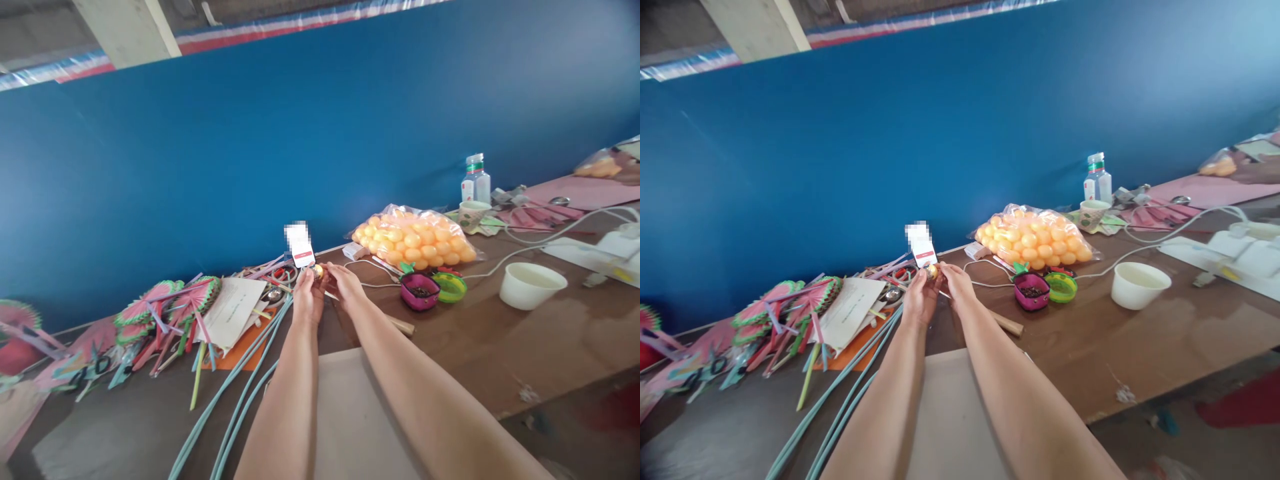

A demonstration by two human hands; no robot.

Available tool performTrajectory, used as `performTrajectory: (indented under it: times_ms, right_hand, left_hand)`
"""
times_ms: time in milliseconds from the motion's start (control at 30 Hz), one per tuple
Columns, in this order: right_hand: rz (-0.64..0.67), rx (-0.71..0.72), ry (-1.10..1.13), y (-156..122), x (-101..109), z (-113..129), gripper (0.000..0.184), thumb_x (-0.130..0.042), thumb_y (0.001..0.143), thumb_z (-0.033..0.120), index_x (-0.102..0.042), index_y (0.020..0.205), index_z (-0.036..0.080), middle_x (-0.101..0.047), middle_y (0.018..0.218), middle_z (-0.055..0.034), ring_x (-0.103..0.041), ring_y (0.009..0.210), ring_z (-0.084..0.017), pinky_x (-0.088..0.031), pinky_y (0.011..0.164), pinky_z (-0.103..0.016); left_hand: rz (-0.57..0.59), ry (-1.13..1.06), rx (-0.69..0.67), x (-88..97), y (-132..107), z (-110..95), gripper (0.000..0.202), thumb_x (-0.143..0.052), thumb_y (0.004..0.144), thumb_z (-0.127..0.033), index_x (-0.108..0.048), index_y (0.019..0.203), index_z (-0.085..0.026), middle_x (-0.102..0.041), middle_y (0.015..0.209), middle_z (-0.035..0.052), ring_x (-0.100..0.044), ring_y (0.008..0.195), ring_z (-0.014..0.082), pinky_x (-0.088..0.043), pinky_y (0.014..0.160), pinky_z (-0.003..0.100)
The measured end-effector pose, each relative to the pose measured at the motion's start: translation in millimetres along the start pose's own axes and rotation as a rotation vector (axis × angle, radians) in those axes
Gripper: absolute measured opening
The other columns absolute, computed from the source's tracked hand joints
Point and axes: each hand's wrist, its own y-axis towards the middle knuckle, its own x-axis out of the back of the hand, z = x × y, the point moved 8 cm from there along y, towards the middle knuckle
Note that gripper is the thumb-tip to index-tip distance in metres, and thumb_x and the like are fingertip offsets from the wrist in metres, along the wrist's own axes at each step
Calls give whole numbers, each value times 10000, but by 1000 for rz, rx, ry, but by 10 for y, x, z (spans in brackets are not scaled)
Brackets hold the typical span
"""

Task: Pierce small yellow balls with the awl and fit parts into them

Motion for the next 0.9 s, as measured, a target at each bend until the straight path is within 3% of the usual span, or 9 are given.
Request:
performTrajectory:
  times_ms: [200, 367, 600, 700, 833, 900]
  right_hand:
    - [-202, -6, -52, 47, 188, -42, 101, -629, 758, 275, -631, 795, 181, -688, 832, -53, -633, 690, -120, -491, 529, -194]
    - [-246, 52, -79, 102, 232, -47, 39, -598, 752, 214, -602, 744, 176, -623, 678, -19, -595, 620, -108, -528, 572, -215]
    - [-194, 71, -388, 54, 124, -24, 75, -536, 764, 122, -572, 721, 172, -600, 617, -3, -612, 628, -126, -533, 646, -271]
    - [-114, 87, -556, -61, 65, 175, 48, -576, 742, 114, -607, 714, 138, -611, 613, -9, -593, 605, -128, -506, 636, -288]
    - [38, 255, -900, -318, 78, 752, 53, -672, 714, 181, -684, 721, 129, -613, 605, -2, -519, 574, -100, -442, 639, -272]
    - [32, 313, -1003, -459, 219, 1061, 42, -694, 688, 155, -680, 648, 146, -615, 607, -4, -497, 587, -96, -414, 650, -263]
  left_hand:
    - [-26, -45, 42, 32, 34, 35, 110, -615, 831, -185, -661, 900, -112, -695, 971, 131, -675, 835, 163, -544, 803, 288]
    - [-19, -36, 60, 38, 52, 71, 117, -632, 829, -206, -652, 905, -120, -687, 976, 130, -671, 839, 161, -548, 777, 274]
    - [-68, -22, 79, 99, 78, 93, 134, -655, 804, -213, -625, 906, -132, -680, 889, 93, -668, 776, 141, -545, 756, 273]
    - [-86, -20, 82, 116, 64, 85, 106, -647, 813, -213, -609, 884, -145, -665, 847, 63, -658, 729, 115, -537, 741, 255]
    - [-118, 16, 129, 136, 36, 115, 106, -652, 813, -209, -596, 880, -149, -636, 783, 34, -646, 678, 103, -530, 686, 231]
    - [-150, 27, 155, 157, 26, 140, 105, -648, 814, -204, -593, 885, -148, -629, 766, 32, -647, 674, 108, -530, 663, 225]
